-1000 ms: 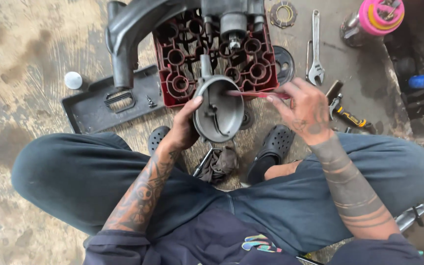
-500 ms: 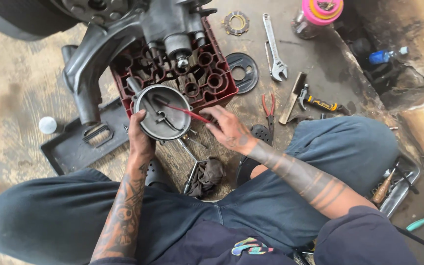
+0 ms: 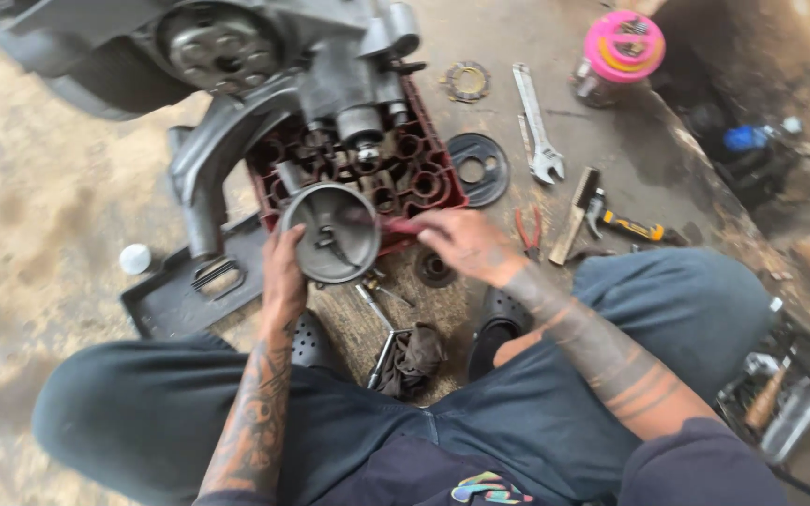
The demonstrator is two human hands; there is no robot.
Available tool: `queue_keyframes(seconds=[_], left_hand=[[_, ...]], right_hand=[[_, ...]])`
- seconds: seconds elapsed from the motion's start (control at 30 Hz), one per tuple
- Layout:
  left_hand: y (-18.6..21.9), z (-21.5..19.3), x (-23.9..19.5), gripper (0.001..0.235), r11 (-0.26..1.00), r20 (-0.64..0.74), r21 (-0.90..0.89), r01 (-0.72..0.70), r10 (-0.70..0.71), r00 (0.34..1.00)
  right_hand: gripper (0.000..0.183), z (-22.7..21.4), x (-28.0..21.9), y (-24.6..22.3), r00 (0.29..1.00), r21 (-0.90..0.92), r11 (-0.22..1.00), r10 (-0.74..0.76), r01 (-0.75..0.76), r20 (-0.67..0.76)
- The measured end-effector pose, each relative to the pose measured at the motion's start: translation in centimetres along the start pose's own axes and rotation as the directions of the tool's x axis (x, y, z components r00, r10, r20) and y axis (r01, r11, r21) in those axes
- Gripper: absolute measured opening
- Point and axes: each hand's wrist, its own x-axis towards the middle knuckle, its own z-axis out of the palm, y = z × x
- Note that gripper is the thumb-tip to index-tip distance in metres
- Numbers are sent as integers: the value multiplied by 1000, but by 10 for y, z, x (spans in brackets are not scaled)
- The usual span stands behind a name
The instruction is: Cleaning motorcycle engine components using a brush and other tools
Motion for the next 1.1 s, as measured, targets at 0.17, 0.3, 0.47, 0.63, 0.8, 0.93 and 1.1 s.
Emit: queue_keyframes(seconds=[0.17,0.3,0.47,0.63,0.8,0.93,1.1], left_hand=[[16,19,-12,51,932,44,-341,119,-111,993],[36,32,-30,55,917,154,-337,216,-173,973],[30,29,-32,53,905,166,-321,278,-236,958],[-31,-24,-9,57,963,175,-135,234,-209,962],[18,15,-31,57,951,210,-173,256,-218,953],[36,18,-38,73,939,208,-166,301,-265,941],[45,20,-43,66,947,223,-154,281,-244,944]], right_hand=[[29,2,1,-10,996,-68,996,-58,53,-73],[28,-1,1,-14,985,-183,976,-136,116,-103],[22,-7,3,-21,981,-212,960,-191,184,-13],[29,-25,-2,-38,997,-151,987,-39,48,62],[29,-32,5,-48,999,-158,987,-35,40,34],[31,-36,1,-41,991,-161,987,38,-17,127],[31,-19,3,-39,996,-159,987,2,12,88]])
